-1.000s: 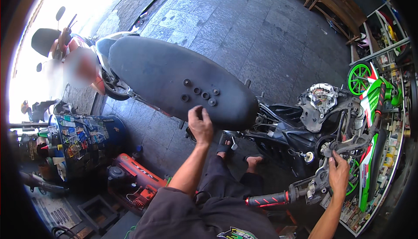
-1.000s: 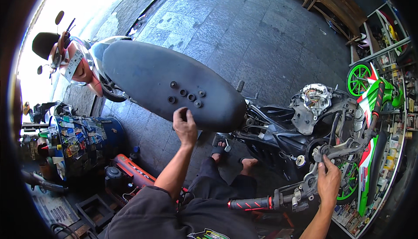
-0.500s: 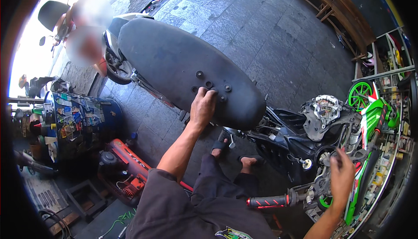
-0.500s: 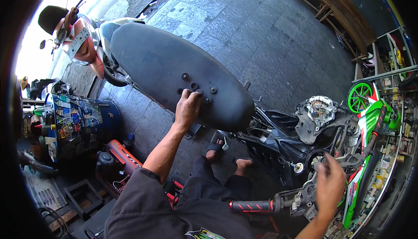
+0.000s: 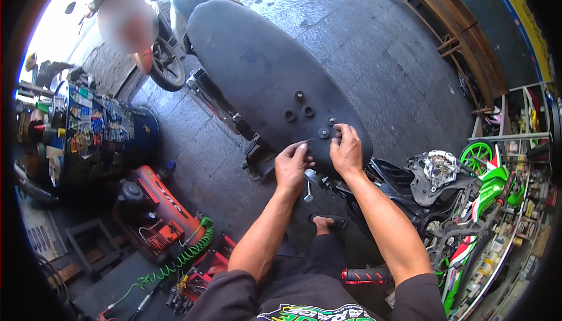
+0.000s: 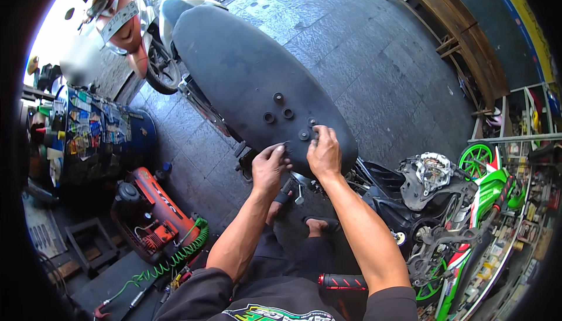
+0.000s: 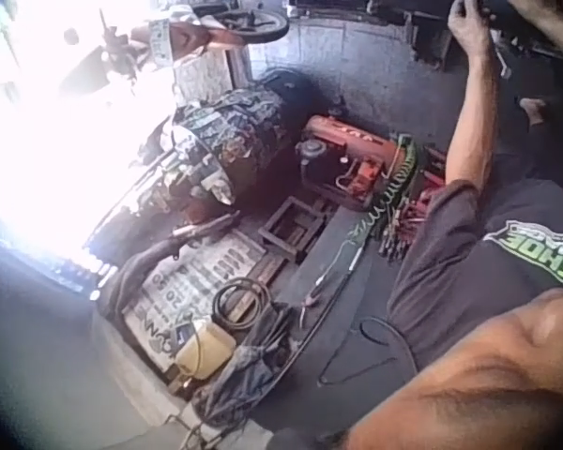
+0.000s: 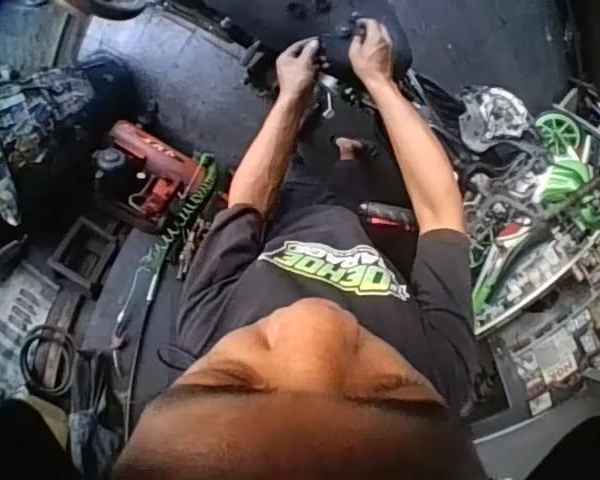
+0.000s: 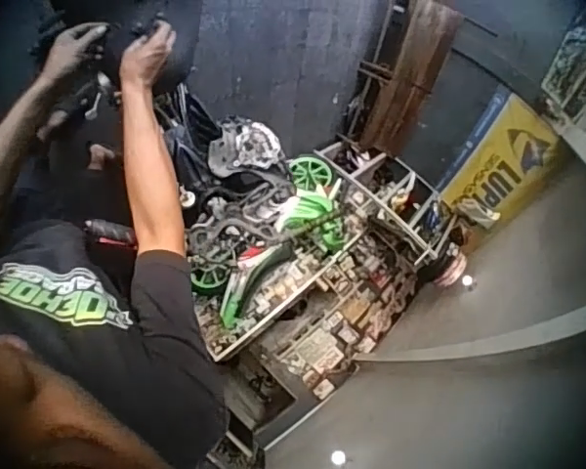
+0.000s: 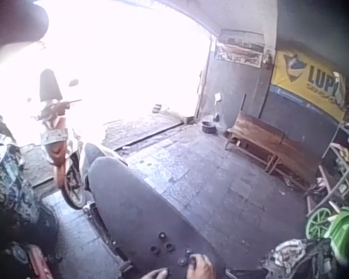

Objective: Adjusting wiring and front assembly components of a motorcycle.

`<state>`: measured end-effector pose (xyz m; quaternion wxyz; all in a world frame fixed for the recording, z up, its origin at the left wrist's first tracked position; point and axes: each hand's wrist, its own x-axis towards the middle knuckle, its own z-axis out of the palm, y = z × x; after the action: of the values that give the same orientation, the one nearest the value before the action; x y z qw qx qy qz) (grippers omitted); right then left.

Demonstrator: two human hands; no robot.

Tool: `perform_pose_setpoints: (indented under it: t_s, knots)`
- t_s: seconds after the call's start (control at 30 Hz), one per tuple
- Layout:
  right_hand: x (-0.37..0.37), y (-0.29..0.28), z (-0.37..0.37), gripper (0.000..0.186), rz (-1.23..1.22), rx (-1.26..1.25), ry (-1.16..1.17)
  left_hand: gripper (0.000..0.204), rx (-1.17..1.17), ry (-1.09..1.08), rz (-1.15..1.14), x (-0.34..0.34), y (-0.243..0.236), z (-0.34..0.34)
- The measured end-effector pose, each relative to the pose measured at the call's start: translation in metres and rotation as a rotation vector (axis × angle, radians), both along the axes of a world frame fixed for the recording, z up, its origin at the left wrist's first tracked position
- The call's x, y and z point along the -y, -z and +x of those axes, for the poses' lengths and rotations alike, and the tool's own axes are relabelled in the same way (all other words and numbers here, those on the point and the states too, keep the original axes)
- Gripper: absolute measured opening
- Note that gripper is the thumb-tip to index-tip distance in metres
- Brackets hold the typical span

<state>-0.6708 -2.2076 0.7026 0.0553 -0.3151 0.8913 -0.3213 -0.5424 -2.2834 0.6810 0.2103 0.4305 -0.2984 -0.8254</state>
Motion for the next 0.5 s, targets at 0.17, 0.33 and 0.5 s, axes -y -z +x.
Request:
perform_pose_setpoints:
  t_s: [0.17, 0.33, 0.5]
  knots:
    - [-0.007, 0.01, 0.002, 0.027, -0.038, 0.251, 0.101, 0.024, 0.077, 0.042, -0.185, 0.009, 0.003, -0.038]
    - [0.0, 0.008, 0.003, 0.025, -0.144, 0.272, -0.01, 0.022, 0.262, 0.115, -0.28, 0.014, 0.017, -0.047]
    - [0.005, 0.011, 0.001, 0.019, -0.006, -0.002, -0.116, 0.021, 0.347, 0.116, -0.346, 0.01, 0.016, -0.051]
